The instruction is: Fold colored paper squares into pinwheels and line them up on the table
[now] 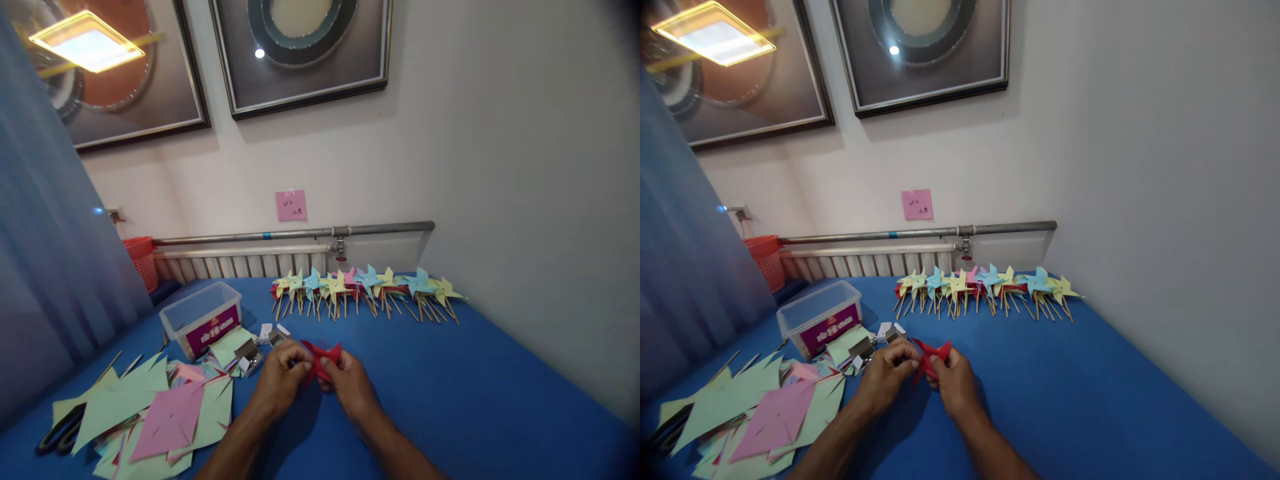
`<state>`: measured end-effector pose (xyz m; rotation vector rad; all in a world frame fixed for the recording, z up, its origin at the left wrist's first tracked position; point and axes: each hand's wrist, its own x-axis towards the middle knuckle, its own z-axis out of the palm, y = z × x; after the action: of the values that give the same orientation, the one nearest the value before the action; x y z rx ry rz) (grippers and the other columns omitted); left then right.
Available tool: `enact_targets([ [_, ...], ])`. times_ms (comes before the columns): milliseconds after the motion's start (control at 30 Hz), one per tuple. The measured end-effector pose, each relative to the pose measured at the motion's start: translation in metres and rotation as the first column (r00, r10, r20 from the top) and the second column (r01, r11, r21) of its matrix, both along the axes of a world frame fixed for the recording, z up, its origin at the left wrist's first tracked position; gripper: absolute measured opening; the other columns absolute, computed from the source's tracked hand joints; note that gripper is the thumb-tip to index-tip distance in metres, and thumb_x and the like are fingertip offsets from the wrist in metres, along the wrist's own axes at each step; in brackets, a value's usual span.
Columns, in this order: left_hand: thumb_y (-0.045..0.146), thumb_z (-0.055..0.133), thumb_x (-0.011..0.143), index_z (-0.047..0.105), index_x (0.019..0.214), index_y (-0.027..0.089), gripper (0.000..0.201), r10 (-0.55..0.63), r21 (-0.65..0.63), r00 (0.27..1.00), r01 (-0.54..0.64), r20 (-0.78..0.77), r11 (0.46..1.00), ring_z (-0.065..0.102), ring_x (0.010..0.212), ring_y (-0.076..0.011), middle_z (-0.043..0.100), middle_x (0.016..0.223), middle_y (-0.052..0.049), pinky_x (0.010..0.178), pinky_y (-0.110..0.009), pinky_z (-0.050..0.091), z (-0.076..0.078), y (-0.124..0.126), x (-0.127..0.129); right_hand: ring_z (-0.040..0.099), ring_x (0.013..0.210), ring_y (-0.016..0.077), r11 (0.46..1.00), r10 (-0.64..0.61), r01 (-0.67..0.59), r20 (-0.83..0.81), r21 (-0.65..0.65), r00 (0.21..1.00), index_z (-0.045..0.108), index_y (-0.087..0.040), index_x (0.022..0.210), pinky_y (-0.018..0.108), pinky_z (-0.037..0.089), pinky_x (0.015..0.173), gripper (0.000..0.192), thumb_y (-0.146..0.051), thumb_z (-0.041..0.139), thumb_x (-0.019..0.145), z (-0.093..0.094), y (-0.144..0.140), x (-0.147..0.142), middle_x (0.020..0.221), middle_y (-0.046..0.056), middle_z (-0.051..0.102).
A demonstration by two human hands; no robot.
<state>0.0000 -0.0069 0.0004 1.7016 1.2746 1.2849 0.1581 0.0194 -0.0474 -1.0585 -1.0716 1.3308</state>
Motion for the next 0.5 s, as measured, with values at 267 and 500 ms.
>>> enact_targets([
  [267, 0.035, 0.082, 0.068, 0.077, 0.068, 0.017, 0.019, 0.047, -0.121, 0.943, -0.007, 0.329, 0.993, 0.068, 0.076, -0.0198, 0.068, 0.103, -0.010, 0.066, -0.033, 0.059, -0.025, 0.010, 0.016, 0.056, 0.053, 0.0157, 1.000, -0.005, 0.006, -0.130, 0.009, 0.992, 0.069, -0.023, 0.079, 0.028, 0.046, 0.054, 0.025, -0.043, 0.081, 0.070, -0.005, -0.003, -0.011, 0.059, -0.003, 0.062],
  [500, 0.038, 0.086, 0.069, 0.075, 0.065, 0.017, 0.023, 0.077, -0.086, 0.948, -0.053, 0.310, 0.995, 0.070, 0.087, -0.0232, 0.071, 0.102, -0.010, 0.076, -0.034, 0.060, -0.022, 0.010, 0.014, 0.061, 0.060, 0.0176, 0.999, 0.030, -0.037, -0.198, -0.033, 0.980, 0.073, -0.023, 0.087, 0.030, 0.052, 0.061, 0.028, -0.045, 0.082, 0.071, -0.005, -0.008, -0.012, 0.067, -0.002, 0.067],
])
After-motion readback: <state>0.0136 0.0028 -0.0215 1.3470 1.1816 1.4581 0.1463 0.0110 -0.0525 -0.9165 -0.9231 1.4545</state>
